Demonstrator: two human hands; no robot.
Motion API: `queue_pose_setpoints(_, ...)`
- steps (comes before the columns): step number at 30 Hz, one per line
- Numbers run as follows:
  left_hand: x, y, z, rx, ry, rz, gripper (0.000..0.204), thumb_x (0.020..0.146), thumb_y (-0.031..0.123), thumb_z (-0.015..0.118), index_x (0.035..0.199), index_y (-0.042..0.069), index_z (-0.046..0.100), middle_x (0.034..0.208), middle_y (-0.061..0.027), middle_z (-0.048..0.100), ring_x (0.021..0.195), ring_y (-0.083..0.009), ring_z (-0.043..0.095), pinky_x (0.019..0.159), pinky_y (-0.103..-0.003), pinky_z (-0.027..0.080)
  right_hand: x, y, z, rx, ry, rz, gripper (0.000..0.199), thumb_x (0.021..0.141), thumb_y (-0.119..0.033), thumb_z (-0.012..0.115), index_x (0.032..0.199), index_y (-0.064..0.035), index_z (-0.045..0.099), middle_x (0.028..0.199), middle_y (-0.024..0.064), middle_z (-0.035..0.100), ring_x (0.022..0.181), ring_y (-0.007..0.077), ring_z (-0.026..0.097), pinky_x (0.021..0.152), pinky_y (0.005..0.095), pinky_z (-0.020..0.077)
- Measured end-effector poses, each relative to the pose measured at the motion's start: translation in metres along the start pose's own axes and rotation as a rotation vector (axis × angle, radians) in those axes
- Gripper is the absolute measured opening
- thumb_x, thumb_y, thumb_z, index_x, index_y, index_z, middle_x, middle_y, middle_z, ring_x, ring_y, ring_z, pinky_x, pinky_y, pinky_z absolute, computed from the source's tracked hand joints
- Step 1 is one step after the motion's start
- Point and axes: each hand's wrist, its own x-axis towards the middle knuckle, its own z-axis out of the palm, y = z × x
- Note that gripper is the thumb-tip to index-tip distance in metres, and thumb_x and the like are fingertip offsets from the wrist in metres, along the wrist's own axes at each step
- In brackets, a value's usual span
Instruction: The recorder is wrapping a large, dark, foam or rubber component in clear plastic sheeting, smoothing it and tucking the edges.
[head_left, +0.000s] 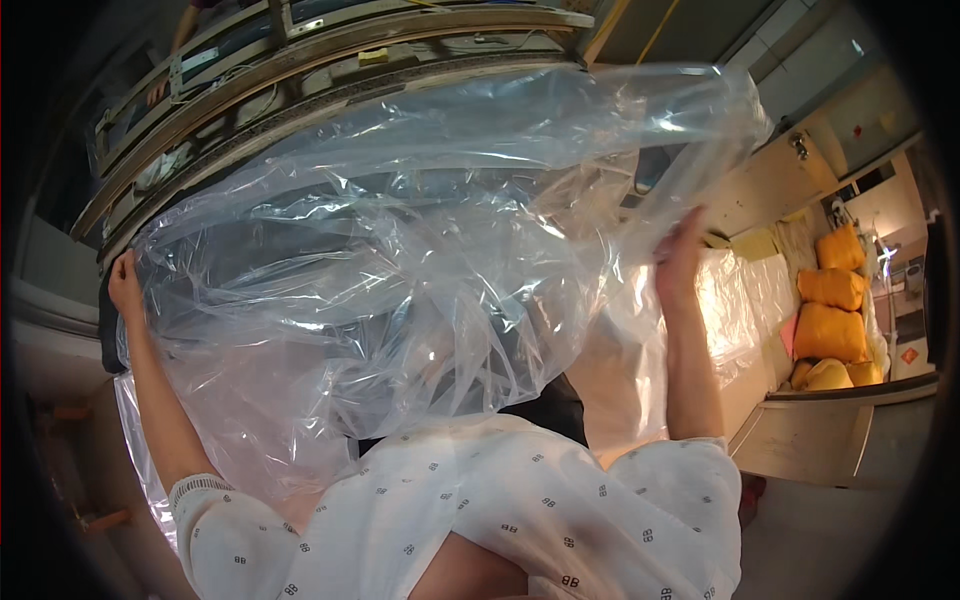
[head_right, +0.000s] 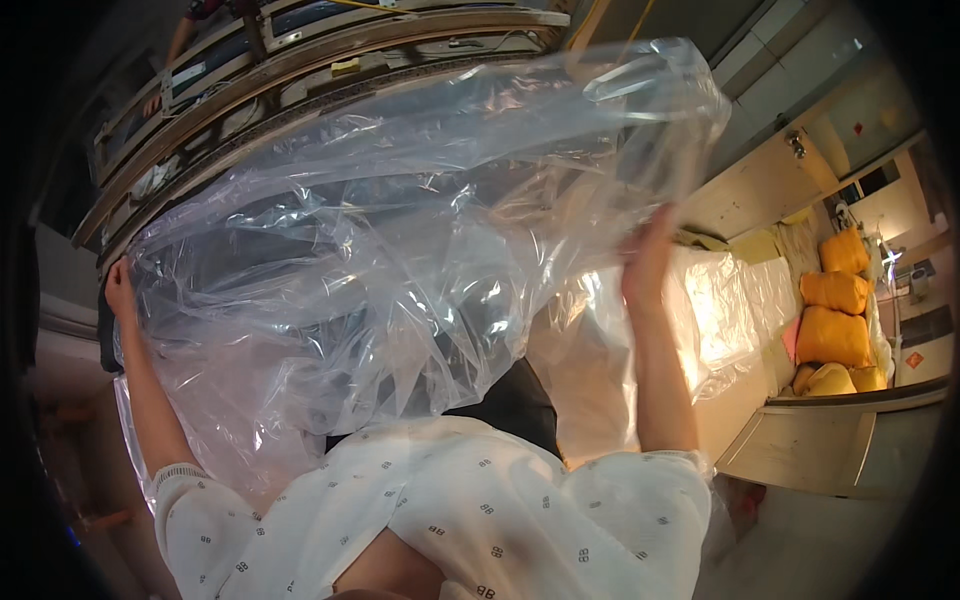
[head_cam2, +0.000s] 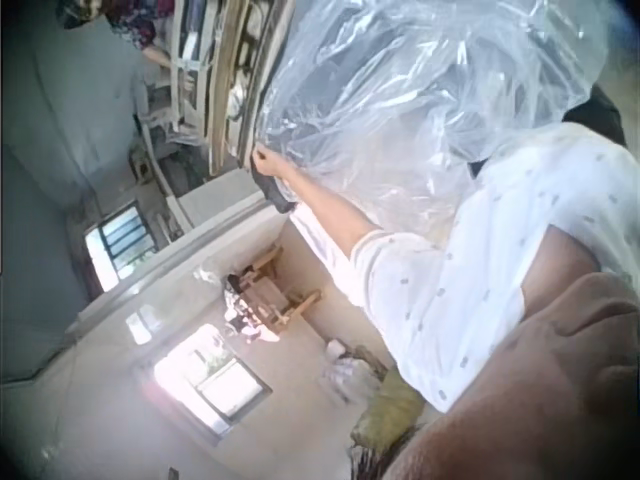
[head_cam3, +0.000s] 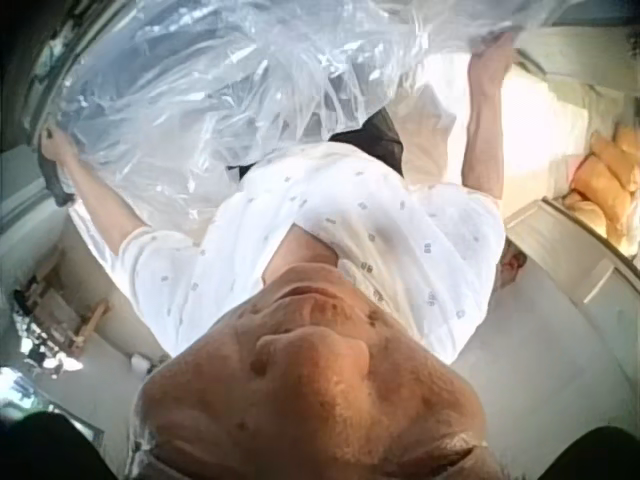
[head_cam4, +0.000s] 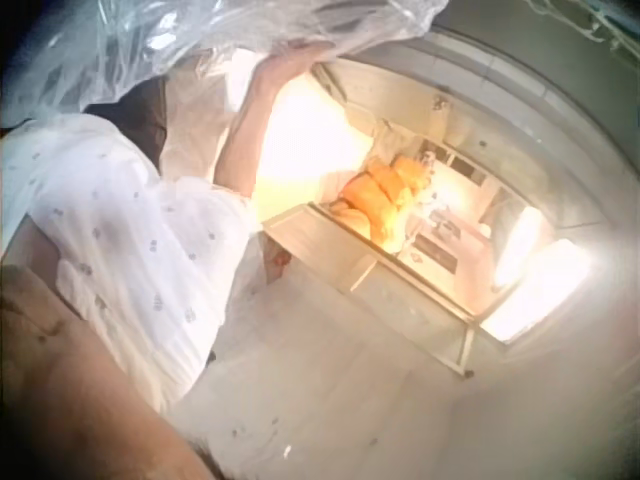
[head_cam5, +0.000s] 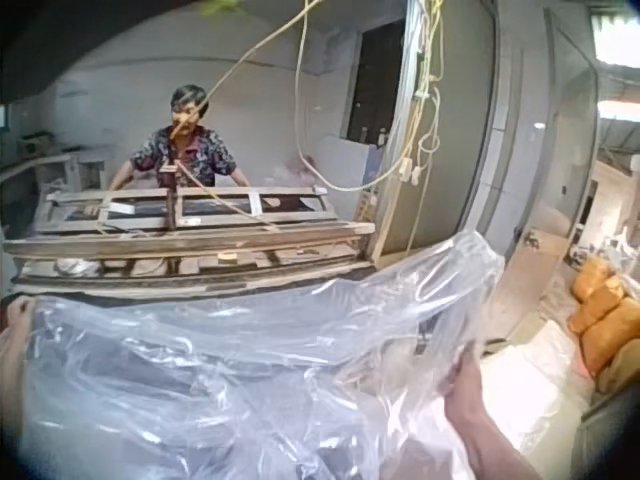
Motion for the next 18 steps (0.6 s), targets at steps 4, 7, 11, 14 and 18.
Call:
queue_pose_setpoints(4,-0.004,0.015,-0.002,0.002,-0.064,0.048,0.027,0.086,0.029,0.054,0.093,0.004,0.061,0.083,-0.0054,0.062,0.076,-0.0135,0.057,0.07,-0.025,0.042,0.076,-0.181,-0.151,-0.898,0.623,-0.79,0.048,0.091,-0.042,0.04,0.112,-0.0004,0.052,0.1,0.009,0.06,0.082,0.0161,0.057,0.067,0.0328,0.0455)
queue_pose_setpoints(7,-0.016,0.062,0.009,-0.032,-0.263,0.145,0.024,0.086,0.026,0.055,0.095,0.005,0.062,0.086,-0.0067,0.062,0.081,-0.0133,0.057,0.072,-0.026,0.042,0.089,-0.271,-0.124,-1.354,0.795,-1.031,0.037,0.087,-0.042,0.048,0.105,-0.0138,0.063,0.092,0.0033,0.066,0.079,0.0214,0.062,0.07,0.0311,0.0459)
queue_pose_setpoints(11,0.002,-0.003,0.008,0.137,0.028,0.073,0.032,0.088,0.031,0.05,0.102,0.006,0.061,0.098,-0.0086,0.063,0.089,-0.0218,0.058,0.078,-0.03,0.042,0.143,-0.245,-0.042,-2.04,0.589,-1.52,0.031,0.089,-0.036,0.047,0.105,-0.0117,0.056,0.099,0.0094,0.054,0.092,0.0258,0.051,0.081,0.0333,0.0402)
queue_pose_setpoints(14,-0.012,-0.039,-0.045,0.229,0.098,-0.096,0.036,0.087,0.036,0.048,0.102,0.005,0.061,0.099,-0.0103,0.063,0.09,-0.0255,0.058,0.079,-0.031,0.042,0.099,-0.108,0.05,-0.992,-0.145,-1.535,0.031,0.081,-0.017,0.059,0.11,-0.009,0.05,0.101,0.0099,0.052,0.093,0.0258,0.05,0.081,0.0363,0.0396)
queue_pose_setpoints(18,-0.017,-0.103,-0.079,0.301,-0.033,-0.05,0.038,0.087,0.037,0.048,0.098,0.003,0.061,0.093,-0.012,0.063,0.087,-0.0255,0.058,0.077,-0.032,0.042,0.111,0.008,0.015,-1.609,-0.463,-0.918,0.055,0.072,-0.028,0.067,0.12,-0.0086,0.047,0.122,0.0113,0.046,0.112,0.0276,0.043,0.091,0.0396,0.0377)
